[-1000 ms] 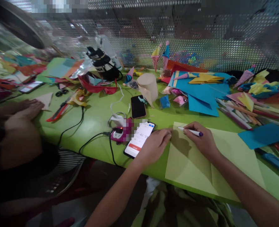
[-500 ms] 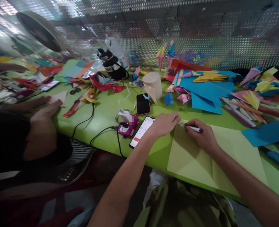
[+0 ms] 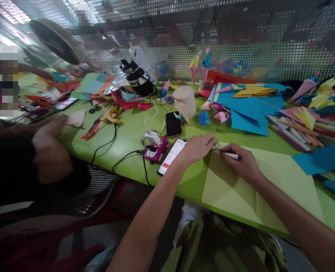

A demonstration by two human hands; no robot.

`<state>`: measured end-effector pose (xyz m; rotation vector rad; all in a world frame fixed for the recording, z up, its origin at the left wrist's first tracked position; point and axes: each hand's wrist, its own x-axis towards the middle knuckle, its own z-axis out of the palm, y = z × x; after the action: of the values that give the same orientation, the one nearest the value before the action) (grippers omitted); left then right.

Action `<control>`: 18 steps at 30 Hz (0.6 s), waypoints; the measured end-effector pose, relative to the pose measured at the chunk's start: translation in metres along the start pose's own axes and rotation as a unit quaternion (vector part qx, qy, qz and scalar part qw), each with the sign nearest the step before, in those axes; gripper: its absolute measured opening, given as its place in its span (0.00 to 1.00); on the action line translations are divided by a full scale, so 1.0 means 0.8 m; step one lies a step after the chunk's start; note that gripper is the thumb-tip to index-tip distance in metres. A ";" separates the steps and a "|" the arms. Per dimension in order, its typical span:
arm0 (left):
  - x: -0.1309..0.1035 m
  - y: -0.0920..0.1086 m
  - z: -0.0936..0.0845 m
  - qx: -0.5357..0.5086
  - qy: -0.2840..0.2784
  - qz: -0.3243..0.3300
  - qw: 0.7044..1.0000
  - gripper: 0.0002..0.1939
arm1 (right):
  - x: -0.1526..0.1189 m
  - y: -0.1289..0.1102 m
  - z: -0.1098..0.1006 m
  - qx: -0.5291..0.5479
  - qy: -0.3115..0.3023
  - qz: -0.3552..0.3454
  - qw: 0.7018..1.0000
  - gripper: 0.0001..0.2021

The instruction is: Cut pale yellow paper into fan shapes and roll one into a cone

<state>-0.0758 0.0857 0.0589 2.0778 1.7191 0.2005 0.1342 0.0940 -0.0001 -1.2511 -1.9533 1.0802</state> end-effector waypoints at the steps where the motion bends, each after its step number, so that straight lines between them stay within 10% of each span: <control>1: 0.000 0.000 0.000 0.000 0.000 0.000 1.000 0.20 | 0.000 0.000 0.000 0.001 -0.003 0.000 1.000 0.11; 18: 0.000 -0.001 -0.001 -0.008 0.002 -0.005 1.000 0.20 | -0.007 -0.001 0.001 0.013 -0.018 0.007 1.000 0.10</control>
<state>-0.0770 0.0857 0.0597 2.0581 1.7255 0.2157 0.1357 0.0881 0.0000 -1.2411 -1.9535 1.1402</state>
